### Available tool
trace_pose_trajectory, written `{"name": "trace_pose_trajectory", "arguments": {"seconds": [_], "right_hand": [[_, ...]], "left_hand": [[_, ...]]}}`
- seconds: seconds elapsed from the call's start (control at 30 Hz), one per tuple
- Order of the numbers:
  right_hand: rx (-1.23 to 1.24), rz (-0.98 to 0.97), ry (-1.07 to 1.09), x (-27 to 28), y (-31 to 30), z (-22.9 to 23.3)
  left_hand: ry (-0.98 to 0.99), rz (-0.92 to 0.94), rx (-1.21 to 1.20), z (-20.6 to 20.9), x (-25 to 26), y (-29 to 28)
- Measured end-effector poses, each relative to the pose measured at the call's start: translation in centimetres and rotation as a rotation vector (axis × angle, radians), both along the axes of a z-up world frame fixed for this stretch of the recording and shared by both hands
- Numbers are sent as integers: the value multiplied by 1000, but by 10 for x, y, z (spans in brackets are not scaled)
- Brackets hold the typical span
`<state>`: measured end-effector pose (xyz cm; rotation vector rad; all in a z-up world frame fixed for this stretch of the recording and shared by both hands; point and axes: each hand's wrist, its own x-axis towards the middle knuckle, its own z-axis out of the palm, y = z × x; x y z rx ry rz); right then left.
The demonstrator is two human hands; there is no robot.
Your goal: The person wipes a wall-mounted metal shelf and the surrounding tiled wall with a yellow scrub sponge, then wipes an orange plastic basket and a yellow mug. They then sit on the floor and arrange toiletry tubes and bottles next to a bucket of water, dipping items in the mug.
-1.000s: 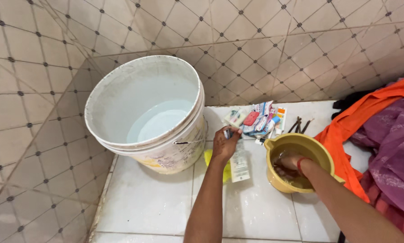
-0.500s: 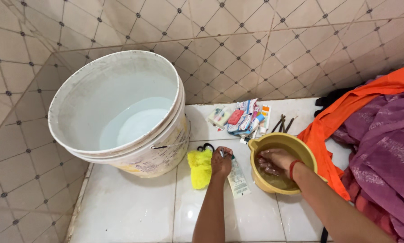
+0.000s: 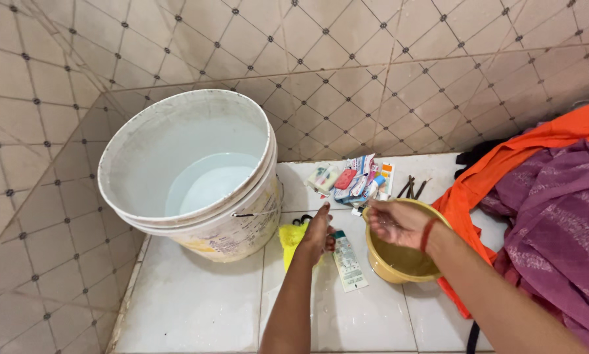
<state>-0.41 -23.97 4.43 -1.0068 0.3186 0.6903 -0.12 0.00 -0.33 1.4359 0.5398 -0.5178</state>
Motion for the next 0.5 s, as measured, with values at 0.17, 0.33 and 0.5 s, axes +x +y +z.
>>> {"name": "trace_pose_trajectory", "arguments": {"seconds": [0.17, 0.33, 0.5], "right_hand": [[-209, 496, -356, -27, 53, 96], [-635, 277, -285, -8, 26, 73], [-583, 94, 118, 23, -22, -62]], "left_hand": [[-158, -204, -330, -4, -1, -7], [-212, -198, -155, 20, -6, -16], [-254, -260, -60, 36, -20, -11]]}}
